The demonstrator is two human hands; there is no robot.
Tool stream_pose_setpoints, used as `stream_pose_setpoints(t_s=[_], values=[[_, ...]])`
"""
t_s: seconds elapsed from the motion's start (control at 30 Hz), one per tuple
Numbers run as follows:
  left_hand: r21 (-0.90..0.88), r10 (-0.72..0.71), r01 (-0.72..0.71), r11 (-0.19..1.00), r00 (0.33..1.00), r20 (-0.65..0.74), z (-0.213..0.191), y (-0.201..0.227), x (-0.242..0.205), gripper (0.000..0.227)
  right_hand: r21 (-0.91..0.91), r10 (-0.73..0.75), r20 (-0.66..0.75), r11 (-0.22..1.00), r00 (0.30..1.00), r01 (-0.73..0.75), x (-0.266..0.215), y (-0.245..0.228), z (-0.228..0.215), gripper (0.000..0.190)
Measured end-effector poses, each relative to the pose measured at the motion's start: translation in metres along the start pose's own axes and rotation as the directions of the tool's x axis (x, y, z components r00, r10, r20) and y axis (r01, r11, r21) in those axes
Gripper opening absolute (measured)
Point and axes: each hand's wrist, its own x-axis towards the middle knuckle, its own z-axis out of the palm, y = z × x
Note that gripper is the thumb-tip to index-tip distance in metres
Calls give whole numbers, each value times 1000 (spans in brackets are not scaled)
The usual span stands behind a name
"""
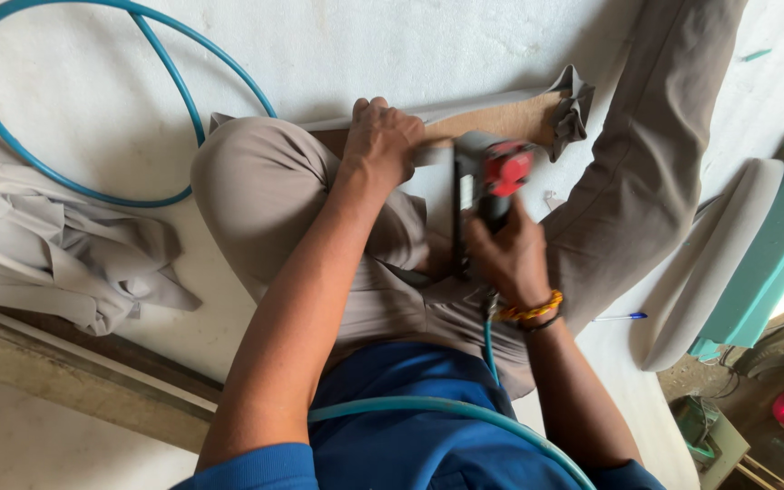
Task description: The person wraps gray fabric around cylindrical foam pieces and secures the fabric using a pneumatic staple gun. The person repeatedly pulls the fabric taut, staples it along the seam, and adjusts the position of the foam pipe while sitting on the floor.
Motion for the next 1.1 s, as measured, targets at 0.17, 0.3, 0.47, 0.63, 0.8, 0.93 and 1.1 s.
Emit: stream_pose_setpoints(t_s=[0.17,0.3,0.47,0.63,0.8,0.93,1.1], values=[[-36,33,-40,999,986,-166,-9,2,-25,10,179,89,-109,981,990,-69,5,-2,-25,34],[-77,-114,88,993,884,-453,-11,5,-36,42,275,107,-160,960,981,-60,5,2,-30,36],[-43,-204,200,979,934,-293,-8,11,-31,38,335,102,-163,941,981,-43,5,6,-42,38],[-41,-121,114,993,923,-365,-16,34,-8,35,323,81,-163,946,983,-24,4,3,-46,40],[-118,-126,102,988,967,-223,-8,63,23,33,99,89,-139,992,986,-75,1,5,-45,44],[-113,-6,-44,993,911,-412,-15,28,17,19,114,103,-48,989,994,-97,21,-4,-37,50],[-87,56,-70,994,988,-146,-20,-48,0,28,43,48,-83,998,995,-44,21,5,-33,45]])
